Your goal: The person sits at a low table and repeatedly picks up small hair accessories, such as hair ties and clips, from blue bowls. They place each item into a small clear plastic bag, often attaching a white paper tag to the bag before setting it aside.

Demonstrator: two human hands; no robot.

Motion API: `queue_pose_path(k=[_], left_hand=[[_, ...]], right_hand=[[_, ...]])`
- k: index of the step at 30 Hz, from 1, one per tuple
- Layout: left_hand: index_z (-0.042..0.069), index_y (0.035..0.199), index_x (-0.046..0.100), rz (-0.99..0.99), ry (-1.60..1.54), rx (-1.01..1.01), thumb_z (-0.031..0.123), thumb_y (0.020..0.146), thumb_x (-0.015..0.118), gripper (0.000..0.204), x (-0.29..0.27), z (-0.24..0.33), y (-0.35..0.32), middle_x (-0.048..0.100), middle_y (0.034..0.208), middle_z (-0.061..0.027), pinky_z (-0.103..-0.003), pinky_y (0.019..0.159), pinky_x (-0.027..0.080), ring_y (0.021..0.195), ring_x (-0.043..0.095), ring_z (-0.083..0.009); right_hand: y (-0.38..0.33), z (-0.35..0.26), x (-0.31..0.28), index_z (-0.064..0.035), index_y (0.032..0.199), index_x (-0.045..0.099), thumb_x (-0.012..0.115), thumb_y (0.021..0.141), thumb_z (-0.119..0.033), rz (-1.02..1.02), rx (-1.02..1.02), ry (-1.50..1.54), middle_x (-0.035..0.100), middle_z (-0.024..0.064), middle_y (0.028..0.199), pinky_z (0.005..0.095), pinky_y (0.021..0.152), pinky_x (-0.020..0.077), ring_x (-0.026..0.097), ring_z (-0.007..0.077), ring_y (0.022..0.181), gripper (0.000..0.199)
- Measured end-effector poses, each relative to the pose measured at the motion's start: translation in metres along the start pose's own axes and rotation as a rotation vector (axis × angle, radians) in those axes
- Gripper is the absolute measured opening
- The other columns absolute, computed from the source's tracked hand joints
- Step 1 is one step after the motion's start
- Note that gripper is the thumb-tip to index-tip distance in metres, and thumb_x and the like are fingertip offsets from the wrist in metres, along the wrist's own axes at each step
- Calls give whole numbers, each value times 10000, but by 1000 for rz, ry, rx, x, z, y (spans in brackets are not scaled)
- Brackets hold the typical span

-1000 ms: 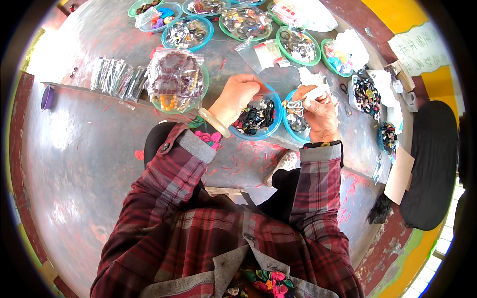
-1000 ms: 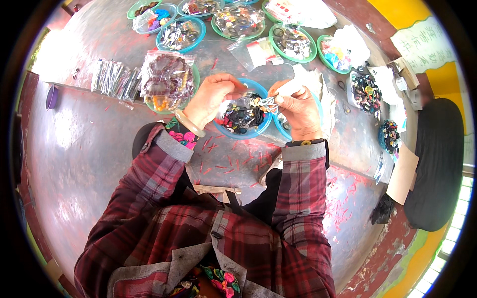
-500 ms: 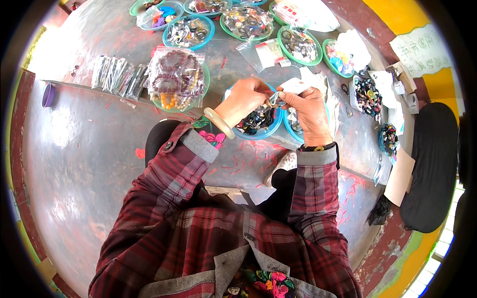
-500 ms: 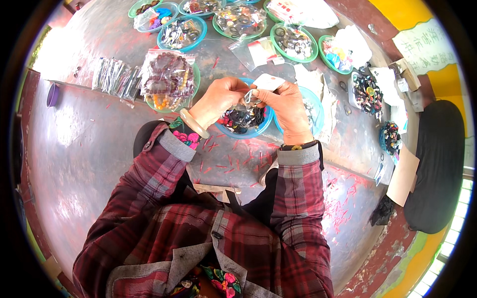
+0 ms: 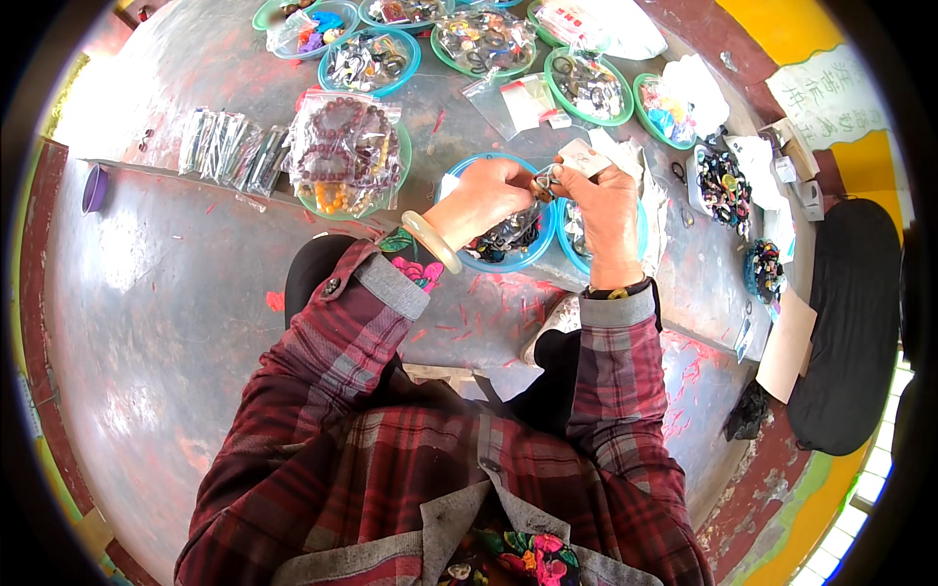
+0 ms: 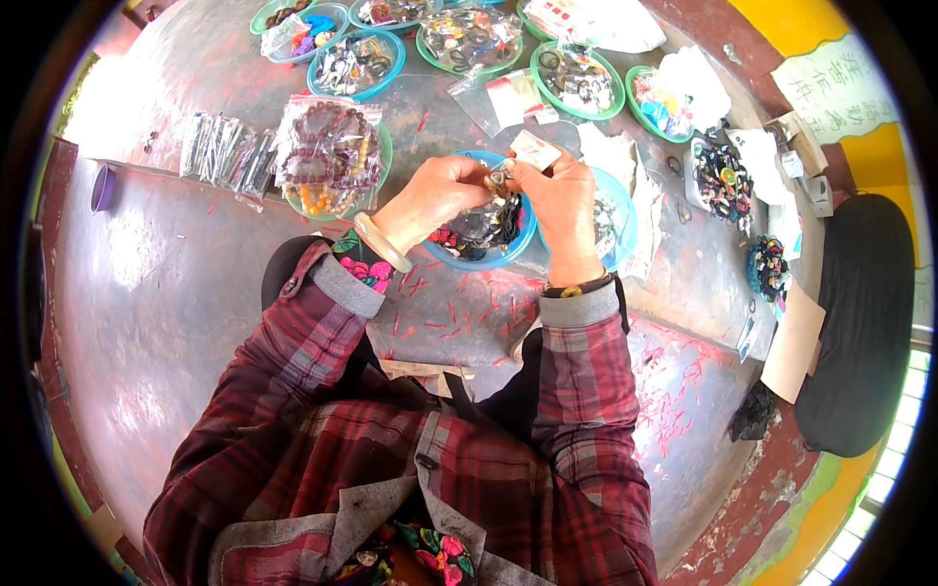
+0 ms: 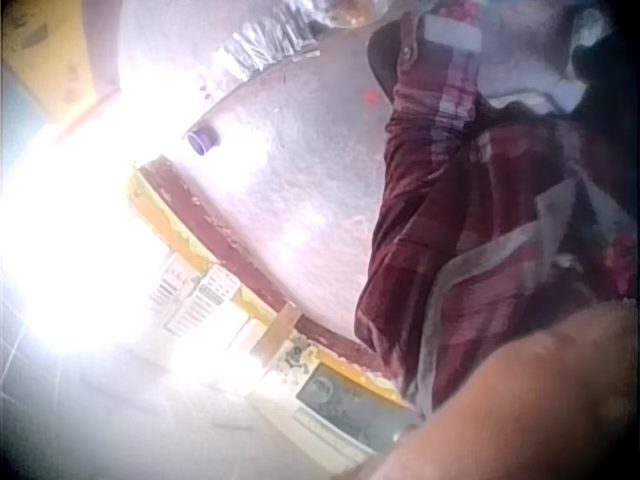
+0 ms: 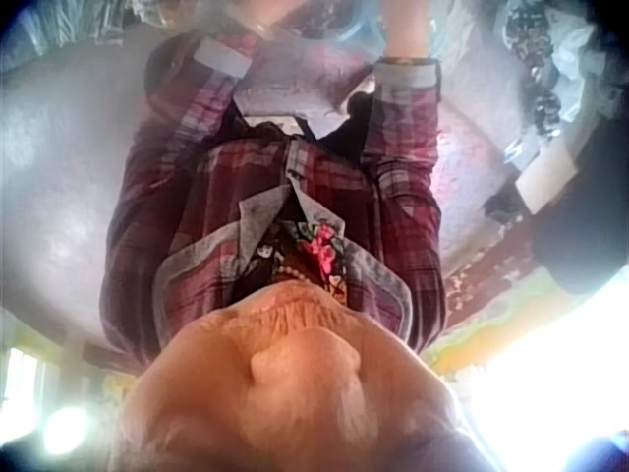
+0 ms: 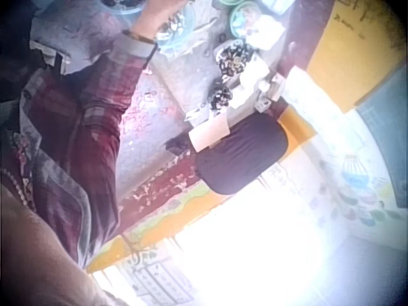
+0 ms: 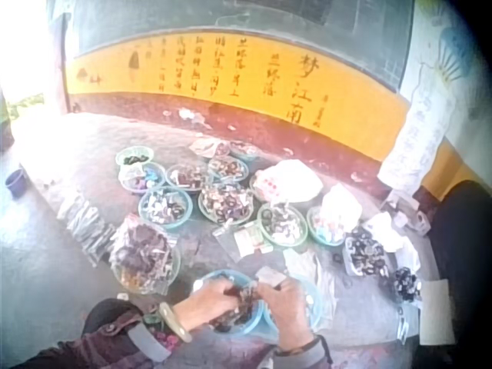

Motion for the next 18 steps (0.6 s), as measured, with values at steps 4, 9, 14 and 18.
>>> queue_pose_path(k=[4, 9, 14, 18], left_hand=[[-28, 913, 623, -4, -104, -56, 60, 754, 601, 183, 2, -6, 3, 615, 808, -30, -224, 695, 428, 754, 549, -81], [-63, 962, 590, -61, -409, -102, 67, 790, 579, 216, 4, -13, 4, 610, 877, -71, -238, 747, 454, 798, 582, -123], [-84, 1021, 565, -77, -511, -121, 103, 837, 553, 262, 4, -9, 3, 595, 983, -108, -263, 808, 473, 881, 591, -153], [-81, 1054, 555, -68, -509, -123, 131, 866, 523, 285, 4, -8, 2, 586, 1028, -126, -266, 809, 486, 917, 593, -161]], right_hand=[[0, 4, 3, 58, 955, 587, 629, 762, 21, 8, -11, 43, 629, 64, 845, 212, 610, 497, 595, 106, 666, 201], [-2, 1, 6, 29, 917, 614, 636, 751, 30, -60, -66, -2, 624, 48, 830, 239, 627, 489, 589, 108, 699, 167], [-3, -12, 4, -26, 849, 637, 637, 689, 56, -32, -436, -511, 604, 59, 789, 266, 633, 472, 589, 151, 720, 180], [-5, -15, 8, -46, 822, 638, 635, 659, 56, -78, -564, -673, 600, 77, 785, 271, 626, 467, 591, 189, 713, 192]])
Point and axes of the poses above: each hand's wrist, its own y-axis towards the middle knuckle, its own x-axis out of the palm, z = x × y, the point moved 4 cm from there along y, towards the middle knuckle
